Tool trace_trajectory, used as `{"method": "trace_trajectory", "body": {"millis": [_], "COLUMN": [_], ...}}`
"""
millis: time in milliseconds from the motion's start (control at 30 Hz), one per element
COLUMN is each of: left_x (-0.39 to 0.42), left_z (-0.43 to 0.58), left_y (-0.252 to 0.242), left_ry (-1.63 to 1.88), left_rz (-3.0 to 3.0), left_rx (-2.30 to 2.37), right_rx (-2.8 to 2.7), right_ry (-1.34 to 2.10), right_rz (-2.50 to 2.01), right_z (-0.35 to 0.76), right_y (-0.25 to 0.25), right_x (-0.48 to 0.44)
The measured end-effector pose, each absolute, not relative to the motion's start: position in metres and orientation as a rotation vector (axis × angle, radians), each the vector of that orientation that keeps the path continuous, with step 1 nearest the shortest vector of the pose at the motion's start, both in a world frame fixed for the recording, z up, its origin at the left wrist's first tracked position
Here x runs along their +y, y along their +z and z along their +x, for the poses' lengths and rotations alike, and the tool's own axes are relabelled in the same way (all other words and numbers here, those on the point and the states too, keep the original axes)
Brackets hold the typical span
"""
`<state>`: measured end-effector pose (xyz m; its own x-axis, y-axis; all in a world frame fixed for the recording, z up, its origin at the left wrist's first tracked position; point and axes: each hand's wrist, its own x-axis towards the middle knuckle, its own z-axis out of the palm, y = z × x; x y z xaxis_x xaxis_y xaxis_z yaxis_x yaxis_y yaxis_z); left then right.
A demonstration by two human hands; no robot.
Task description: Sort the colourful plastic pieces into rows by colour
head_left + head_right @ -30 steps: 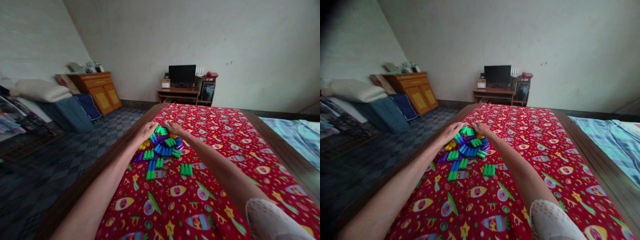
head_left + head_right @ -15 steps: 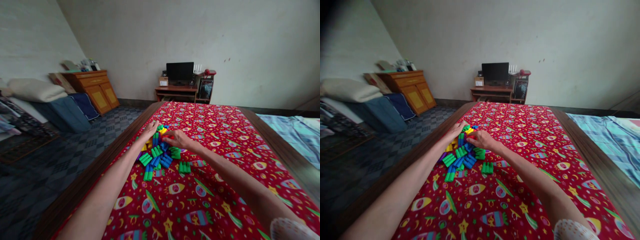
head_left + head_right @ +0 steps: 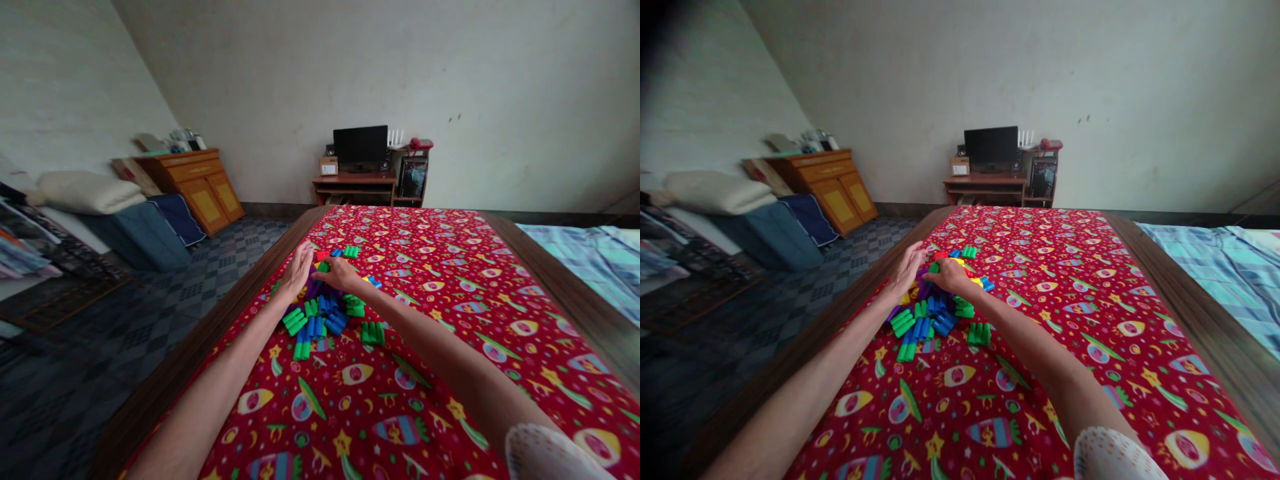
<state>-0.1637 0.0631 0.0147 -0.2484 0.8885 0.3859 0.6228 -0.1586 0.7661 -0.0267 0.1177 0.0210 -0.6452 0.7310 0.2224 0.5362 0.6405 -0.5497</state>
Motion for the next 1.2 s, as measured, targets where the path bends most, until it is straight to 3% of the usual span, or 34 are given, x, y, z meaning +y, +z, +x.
{"method": "trace_trajectory", "body": {"millis": [167,300,467,667,800,1000,1100,1200], "left_x": [0.042,0.036,0.025,0.032,0.033,0.017,0.025,0.039], "left_z": [-0.158,-0.151,-0.151,-0.146,-0.143,-0.158,-0.169,-0.183], "left_y": [0.009,0.007,0.010,0.015,0.018,0.027,0.026,0.016], "left_ry": [1.139,1.045,1.005,1.042,1.106,0.971,0.989,1.036], "left_rz": [1.941,1.965,1.986,2.000,1.966,2.063,2.231,2.026], "left_rx": [1.986,2.079,2.095,1.987,1.873,2.059,2.115,2.261], "right_rx": [-2.199,-2.090,-2.030,-2.292,-2.329,-2.147,-2.293,-2.384], "right_ry": [0.914,0.942,0.904,0.756,0.687,0.745,0.634,0.484], "right_rz": [-0.915,-0.893,-1.102,-0.705,-0.678,-0.914,-0.871,-0.985], "right_z": [-0.015,-0.011,0.007,0.011,0.009,0.023,0.022,0.017], "right_y": [0.022,0.023,0.033,0.046,0.046,0.036,0.032,0.025], "right_x": [0.128,0.138,0.154,0.126,0.128,0.170,0.181,0.188]}}
